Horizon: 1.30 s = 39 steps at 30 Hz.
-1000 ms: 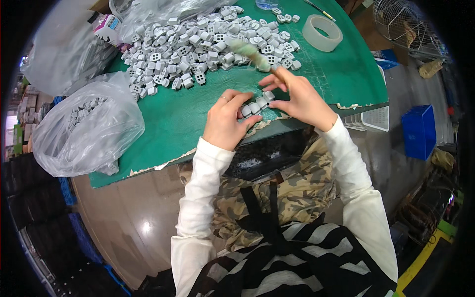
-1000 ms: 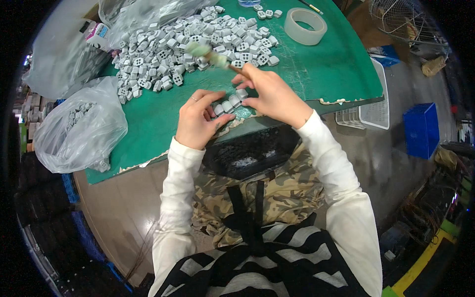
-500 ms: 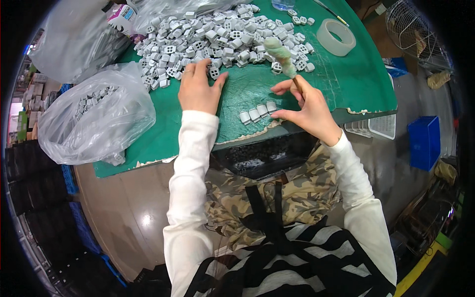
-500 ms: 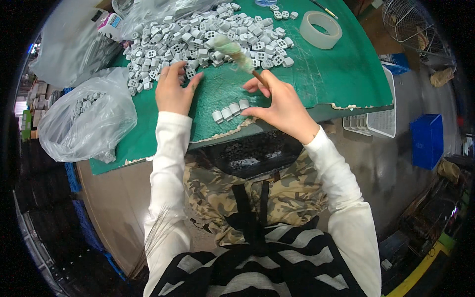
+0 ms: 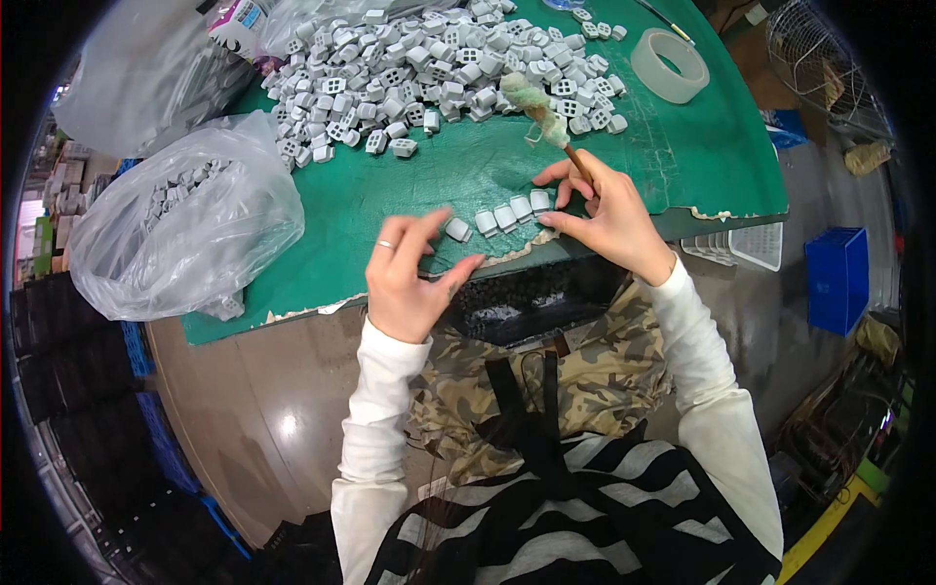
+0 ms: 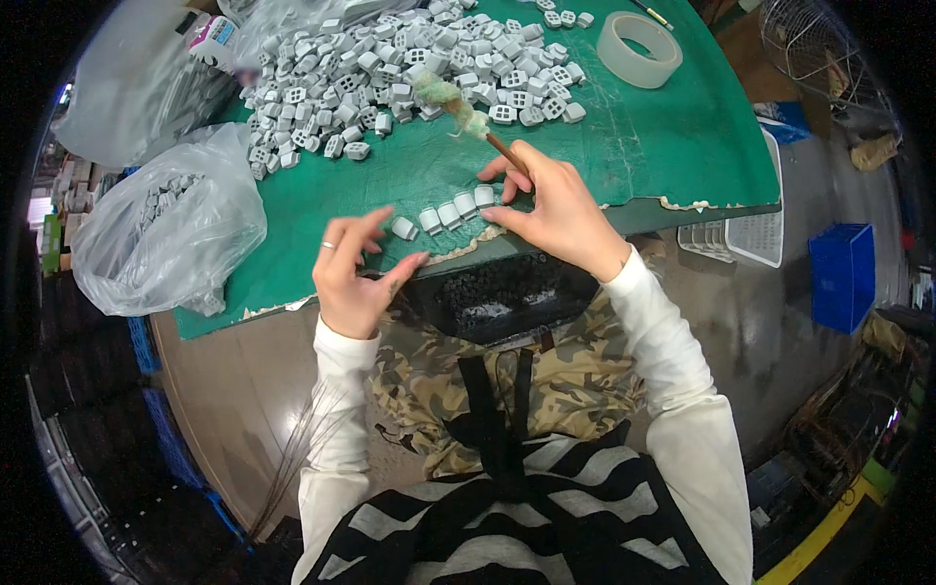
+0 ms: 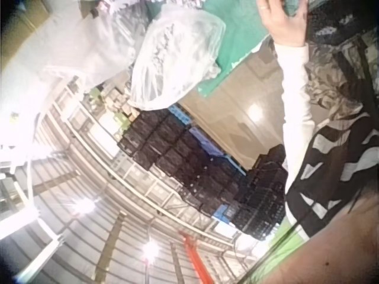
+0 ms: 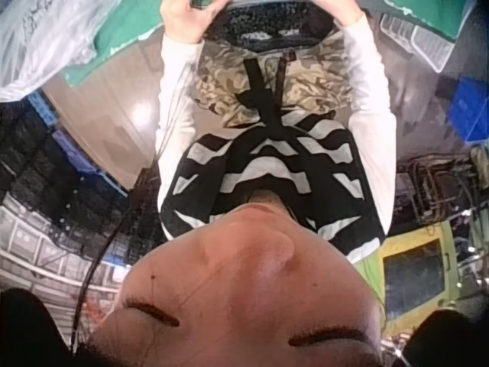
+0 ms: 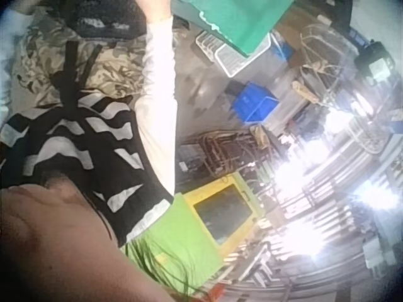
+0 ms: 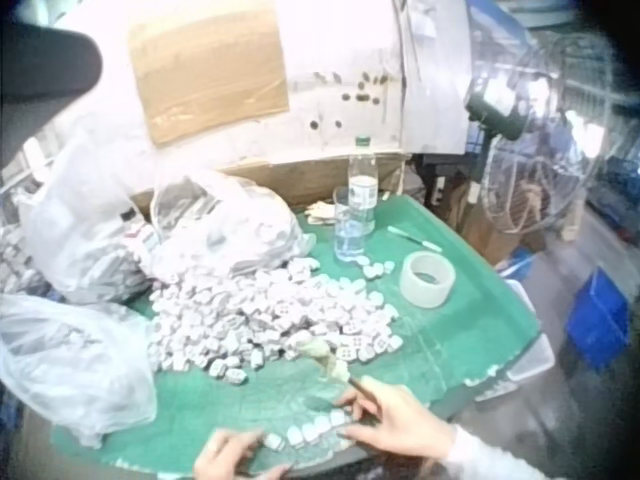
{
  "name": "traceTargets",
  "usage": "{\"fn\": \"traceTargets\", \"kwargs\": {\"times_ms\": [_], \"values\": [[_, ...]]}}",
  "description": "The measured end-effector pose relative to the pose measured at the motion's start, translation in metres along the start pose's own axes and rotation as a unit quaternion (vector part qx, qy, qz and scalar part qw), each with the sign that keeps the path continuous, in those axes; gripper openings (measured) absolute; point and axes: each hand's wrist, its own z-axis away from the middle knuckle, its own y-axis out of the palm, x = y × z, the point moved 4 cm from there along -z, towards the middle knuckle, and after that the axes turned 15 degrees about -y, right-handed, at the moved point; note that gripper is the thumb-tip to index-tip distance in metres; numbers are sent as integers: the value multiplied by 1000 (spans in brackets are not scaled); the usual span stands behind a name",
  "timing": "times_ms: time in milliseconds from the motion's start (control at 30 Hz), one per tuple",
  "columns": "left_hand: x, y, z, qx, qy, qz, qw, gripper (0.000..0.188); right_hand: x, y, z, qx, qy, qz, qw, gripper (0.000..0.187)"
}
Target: Cleaning and organizing small industrial ceramic or plastic components using a brush and liquid.
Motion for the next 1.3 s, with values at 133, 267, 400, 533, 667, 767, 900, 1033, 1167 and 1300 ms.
{"fn": "traceTargets", "kwargs": {"times_ms": [133, 267, 400, 533, 667, 767, 900, 1033, 1167, 1300], "values": [[13, 7, -8, 65, -33, 50, 996, 48, 9, 6, -6, 34, 47, -38, 998, 44], [19, 9, -12, 144, -22, 77, 986, 50, 14, 19, 1, 50, 14, -19, 998, 40], [3, 5, -20, 110, -19, 78, 991, 57, 15, -4, 6, -23, -51, 77, 995, 28], [7, 18, -21, 86, 4, 20, 996, 67, 16, -39, 30, 0, 0, 62, 998, 23], [-6, 32, -27, 56, 61, -6, 997, 67, 9, -57, 42, 34, -27, 120, 992, 14], [-5, 46, -31, 107, 13, 49, 993, 64, 11, -56, 38, 33, -113, 153, 981, 14], [-6, 57, -34, 138, -2, 67, 988, 62, 13, -56, 35, 87, -118, 206, 967, 13], [-5, 61, -34, 153, -20, 76, 985, 60, 12, -45, 30, 72, -155, 222, 960, 16], [-4, 59, -33, 149, -27, 86, 985, 58, 13, -33, 19, 78, -182, 216, 956, 18], [-7, 58, -34, 149, -29, 71, 986, 58, 0, -66, 36, 66, -124, 222, 965, 19]]}}
